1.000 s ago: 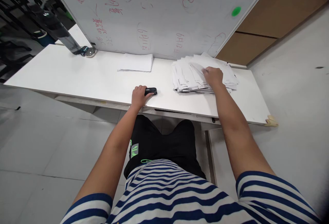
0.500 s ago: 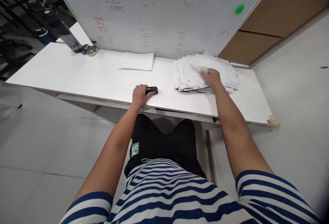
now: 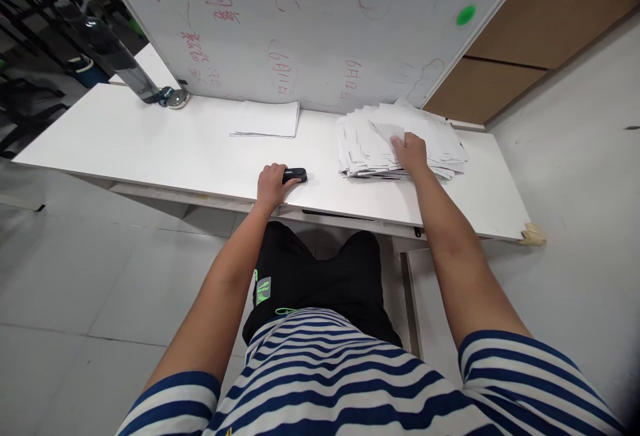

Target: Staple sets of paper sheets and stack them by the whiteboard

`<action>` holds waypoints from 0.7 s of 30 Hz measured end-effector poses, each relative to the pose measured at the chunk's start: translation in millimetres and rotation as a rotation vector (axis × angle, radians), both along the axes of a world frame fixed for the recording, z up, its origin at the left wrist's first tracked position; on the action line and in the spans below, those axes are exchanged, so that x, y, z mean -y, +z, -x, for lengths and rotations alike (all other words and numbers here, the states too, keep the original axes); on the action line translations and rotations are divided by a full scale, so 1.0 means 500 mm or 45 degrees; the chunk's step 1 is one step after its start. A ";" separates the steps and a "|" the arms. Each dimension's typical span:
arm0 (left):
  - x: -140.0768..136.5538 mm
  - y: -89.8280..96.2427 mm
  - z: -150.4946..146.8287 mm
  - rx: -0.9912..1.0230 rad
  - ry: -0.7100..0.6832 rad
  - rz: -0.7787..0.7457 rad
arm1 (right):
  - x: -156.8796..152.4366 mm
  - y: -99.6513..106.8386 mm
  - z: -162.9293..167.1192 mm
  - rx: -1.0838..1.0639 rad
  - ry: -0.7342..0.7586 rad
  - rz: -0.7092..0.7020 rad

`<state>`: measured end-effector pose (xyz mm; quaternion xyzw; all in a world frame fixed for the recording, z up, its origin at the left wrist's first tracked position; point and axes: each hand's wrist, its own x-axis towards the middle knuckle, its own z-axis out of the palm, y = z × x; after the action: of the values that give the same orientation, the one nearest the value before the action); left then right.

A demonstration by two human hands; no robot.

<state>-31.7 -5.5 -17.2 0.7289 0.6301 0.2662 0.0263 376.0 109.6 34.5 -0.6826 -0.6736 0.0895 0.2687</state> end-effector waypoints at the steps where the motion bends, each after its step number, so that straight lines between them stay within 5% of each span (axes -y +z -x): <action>1: -0.001 -0.002 0.000 0.000 0.001 -0.005 | 0.004 0.009 0.003 0.035 -0.038 -0.022; 5: -0.002 0.002 0.005 0.022 0.068 -0.014 | 0.067 0.064 0.026 0.080 -0.152 -0.236; 9: 0.021 0.028 -0.009 0.105 0.091 -0.144 | 0.225 0.086 0.079 0.061 -0.109 -0.301; 12: 0.078 0.051 -0.066 0.366 -0.153 -0.082 | 0.354 0.047 0.140 0.009 0.133 -0.167; 14: 0.133 0.062 -0.119 0.842 -0.263 0.136 | 0.420 0.004 0.182 -0.053 0.422 -0.060; 17: 0.210 0.066 -0.181 1.593 -0.155 0.614 | 0.481 -0.056 0.234 -0.127 0.698 0.023; 21: 0.255 0.039 -0.191 1.916 0.084 0.771 | 0.524 -0.108 0.265 -0.074 0.820 0.039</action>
<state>63.7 -133.0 2.1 0.2970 0.5096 0.5036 0.6313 243.6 -152.3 -19.3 -0.4356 -0.8455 0.1997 0.2354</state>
